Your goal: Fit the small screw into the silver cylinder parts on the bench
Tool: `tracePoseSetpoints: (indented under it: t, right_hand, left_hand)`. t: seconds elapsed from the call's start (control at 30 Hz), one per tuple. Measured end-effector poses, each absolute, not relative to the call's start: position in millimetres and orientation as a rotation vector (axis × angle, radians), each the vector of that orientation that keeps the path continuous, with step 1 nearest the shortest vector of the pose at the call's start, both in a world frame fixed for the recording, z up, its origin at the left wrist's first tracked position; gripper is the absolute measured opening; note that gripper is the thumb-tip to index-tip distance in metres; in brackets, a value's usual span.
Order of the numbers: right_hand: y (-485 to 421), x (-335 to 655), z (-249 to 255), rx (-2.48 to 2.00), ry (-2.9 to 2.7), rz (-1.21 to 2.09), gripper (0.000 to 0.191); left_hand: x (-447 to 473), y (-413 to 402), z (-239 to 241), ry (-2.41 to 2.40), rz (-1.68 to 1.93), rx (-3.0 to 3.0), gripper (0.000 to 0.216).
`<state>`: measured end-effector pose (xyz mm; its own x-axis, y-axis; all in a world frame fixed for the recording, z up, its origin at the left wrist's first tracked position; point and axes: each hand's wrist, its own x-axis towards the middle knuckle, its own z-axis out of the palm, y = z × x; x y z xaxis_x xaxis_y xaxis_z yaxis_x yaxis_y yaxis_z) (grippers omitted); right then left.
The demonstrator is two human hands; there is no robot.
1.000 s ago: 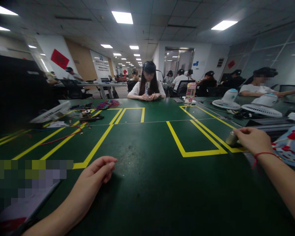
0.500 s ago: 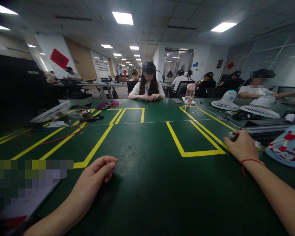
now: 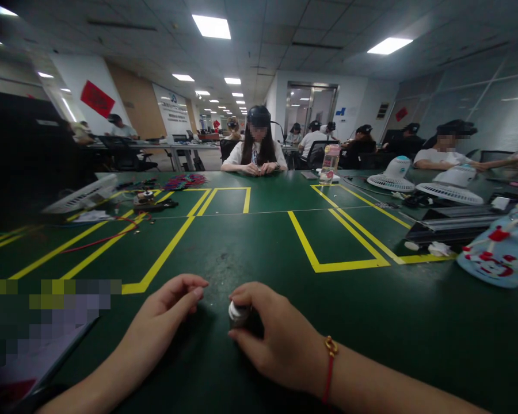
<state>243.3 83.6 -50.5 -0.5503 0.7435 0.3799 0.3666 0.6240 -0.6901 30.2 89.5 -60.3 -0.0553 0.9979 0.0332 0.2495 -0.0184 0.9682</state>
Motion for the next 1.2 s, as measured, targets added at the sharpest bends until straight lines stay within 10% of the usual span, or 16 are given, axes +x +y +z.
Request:
tracePoseSetpoints:
  t: [0.43,1.2]
  right_hand:
    - [80.7,242.0,-64.3,-0.884,-1.959,1.049,0.070]
    - [77.3,249.6,-57.1,-1.043,-2.069,0.978,0.034]
  left_hand:
    - [49.5,68.5,-45.0,1.176,1.016,1.980,0.026]
    - [42.5,77.5,-54.6,1.425,0.540,2.148,0.021]
